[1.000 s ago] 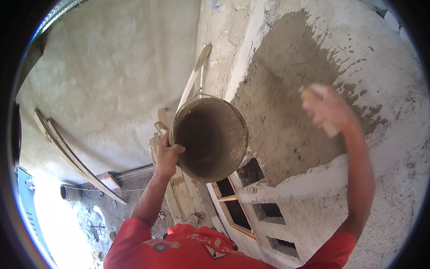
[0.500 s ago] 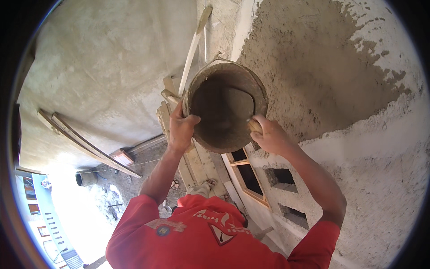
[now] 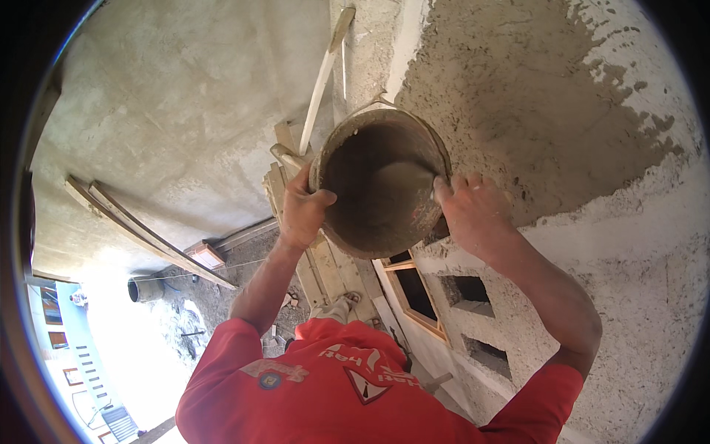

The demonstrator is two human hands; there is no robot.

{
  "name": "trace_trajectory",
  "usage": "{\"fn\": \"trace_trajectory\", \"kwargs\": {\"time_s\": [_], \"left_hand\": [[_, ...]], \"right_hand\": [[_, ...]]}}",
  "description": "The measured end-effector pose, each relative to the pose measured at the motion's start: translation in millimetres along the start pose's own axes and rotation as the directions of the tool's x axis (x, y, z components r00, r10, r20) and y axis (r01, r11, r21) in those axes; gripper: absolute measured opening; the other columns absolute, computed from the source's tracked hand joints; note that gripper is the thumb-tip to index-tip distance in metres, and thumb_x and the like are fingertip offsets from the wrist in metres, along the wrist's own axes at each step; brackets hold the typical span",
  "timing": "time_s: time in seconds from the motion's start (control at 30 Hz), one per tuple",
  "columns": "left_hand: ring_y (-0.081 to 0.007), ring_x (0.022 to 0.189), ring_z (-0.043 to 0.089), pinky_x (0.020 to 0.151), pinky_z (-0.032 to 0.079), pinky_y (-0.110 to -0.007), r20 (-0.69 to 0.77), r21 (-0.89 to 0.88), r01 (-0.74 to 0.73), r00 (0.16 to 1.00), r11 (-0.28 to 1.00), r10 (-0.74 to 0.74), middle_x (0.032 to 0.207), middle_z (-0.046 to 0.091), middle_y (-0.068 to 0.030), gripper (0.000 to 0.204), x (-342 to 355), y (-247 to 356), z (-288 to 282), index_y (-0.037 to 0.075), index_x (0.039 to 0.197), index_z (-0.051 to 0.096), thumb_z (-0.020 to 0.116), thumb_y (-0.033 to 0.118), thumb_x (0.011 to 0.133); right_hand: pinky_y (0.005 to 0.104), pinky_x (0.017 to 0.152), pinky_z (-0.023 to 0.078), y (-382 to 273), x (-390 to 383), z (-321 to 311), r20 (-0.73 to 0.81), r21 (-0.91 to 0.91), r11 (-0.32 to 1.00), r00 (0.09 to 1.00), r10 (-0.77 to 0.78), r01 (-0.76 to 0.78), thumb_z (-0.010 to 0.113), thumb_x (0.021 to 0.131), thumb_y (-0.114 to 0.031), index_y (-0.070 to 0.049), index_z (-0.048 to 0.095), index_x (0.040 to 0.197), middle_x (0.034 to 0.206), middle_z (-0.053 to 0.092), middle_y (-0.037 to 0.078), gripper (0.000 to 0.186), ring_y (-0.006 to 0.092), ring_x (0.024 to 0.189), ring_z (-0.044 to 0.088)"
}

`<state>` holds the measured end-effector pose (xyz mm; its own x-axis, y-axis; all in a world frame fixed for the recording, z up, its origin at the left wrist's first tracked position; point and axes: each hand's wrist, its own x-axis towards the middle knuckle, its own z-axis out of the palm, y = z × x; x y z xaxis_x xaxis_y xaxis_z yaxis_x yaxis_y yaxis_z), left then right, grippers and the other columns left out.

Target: The person applies plaster to a concrete wall using a trowel, scooping the material from a bucket and spreading it over the surface around window openings.

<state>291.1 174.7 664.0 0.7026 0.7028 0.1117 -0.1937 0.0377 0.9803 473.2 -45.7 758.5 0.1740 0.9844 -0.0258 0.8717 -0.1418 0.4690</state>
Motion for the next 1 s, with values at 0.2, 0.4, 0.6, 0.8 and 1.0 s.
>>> {"fn": "trace_trajectory", "kwargs": {"time_s": [0.2, 0.4, 0.6, 0.8, 1.0], "left_hand": [[-0.0250, 0.119, 0.062, 0.103, 0.046, -0.033, 0.005, 0.182, -0.039, 0.999, 0.983, 0.039, 0.129, 0.066, -0.0174, 0.061, -2, 6, 21, 0.002, 0.138, 0.057, 0.057, -0.001, 0.077], [-0.0383, 0.138, 0.049, 0.113, 0.040, -0.041, -0.007, 0.319, -0.085, 0.996, 0.944, 0.092, 0.149, 0.049, -0.0245, 0.063, 5, 7, 27, 0.007, 0.141, 0.056, 0.060, 0.003, 0.078], [-0.0384, 0.137, 0.050, 0.111, 0.041, -0.041, 0.033, 0.411, -0.090, 0.996, 0.907, 0.083, 0.149, 0.049, -0.0250, 0.063, 9, 14, 36, 0.008, 0.140, 0.057, 0.060, 0.003, 0.078], [-0.0270, 0.107, 0.068, 0.096, 0.051, -0.034, -0.030, 0.158, -0.057, 0.998, 0.986, 0.062, 0.117, 0.070, -0.0166, 0.059, 31, 12, 23, 0.002, 0.135, 0.060, 0.059, 0.000, 0.076], [-0.0156, 0.095, 0.065, 0.088, 0.051, -0.028, -0.143, -0.135, -0.111, 0.985, 0.985, 0.092, 0.105, 0.071, -0.0068, 0.054, 55, 43, 14, -0.003, 0.127, 0.063, 0.057, -0.008, 0.073]], "right_hand": [[0.0375, 0.077, 0.058, -20, 25, -13, 0.130, -0.068, 0.979, 0.971, 0.199, -0.192, 0.062, 0.090, -0.013, -0.007, 0.062, 0.129, 0.098, 0.069, 0.017, 0.040, 0.0286, 0.087, 0.071], [0.0441, 0.084, 0.058, 0, 31, 20, 0.406, 0.424, 0.851, 0.905, 0.125, -0.308, 0.064, 0.093, -0.023, -0.003, 0.066, 0.123, 0.097, 0.073, 0.019, 0.037, 0.0323, 0.094, 0.073], [0.0398, 0.092, 0.055, -32, 8, 99, 0.374, 0.875, 0.281, 0.919, 0.121, -0.394, 0.072, 0.088, -0.028, 0.001, 0.064, 0.127, 0.115, 0.071, 0.022, 0.049, 0.0356, 0.103, 0.071], [0.0387, 0.094, 0.054, -34, 14, 57, 0.229, 0.906, 0.307, 0.948, 0.223, -0.291, 0.075, 0.086, -0.025, 0.001, 0.064, 0.129, 0.117, 0.071, 0.023, 0.051, 0.0347, 0.109, 0.069], [0.0366, 0.094, 0.053, 24, 23, -14, 0.159, 0.879, 0.400, 0.950, 0.268, -0.260, 0.080, 0.081, -0.025, -0.001, 0.065, 0.129, 0.116, 0.072, 0.021, 0.056, 0.0278, 0.105, 0.071]]}}
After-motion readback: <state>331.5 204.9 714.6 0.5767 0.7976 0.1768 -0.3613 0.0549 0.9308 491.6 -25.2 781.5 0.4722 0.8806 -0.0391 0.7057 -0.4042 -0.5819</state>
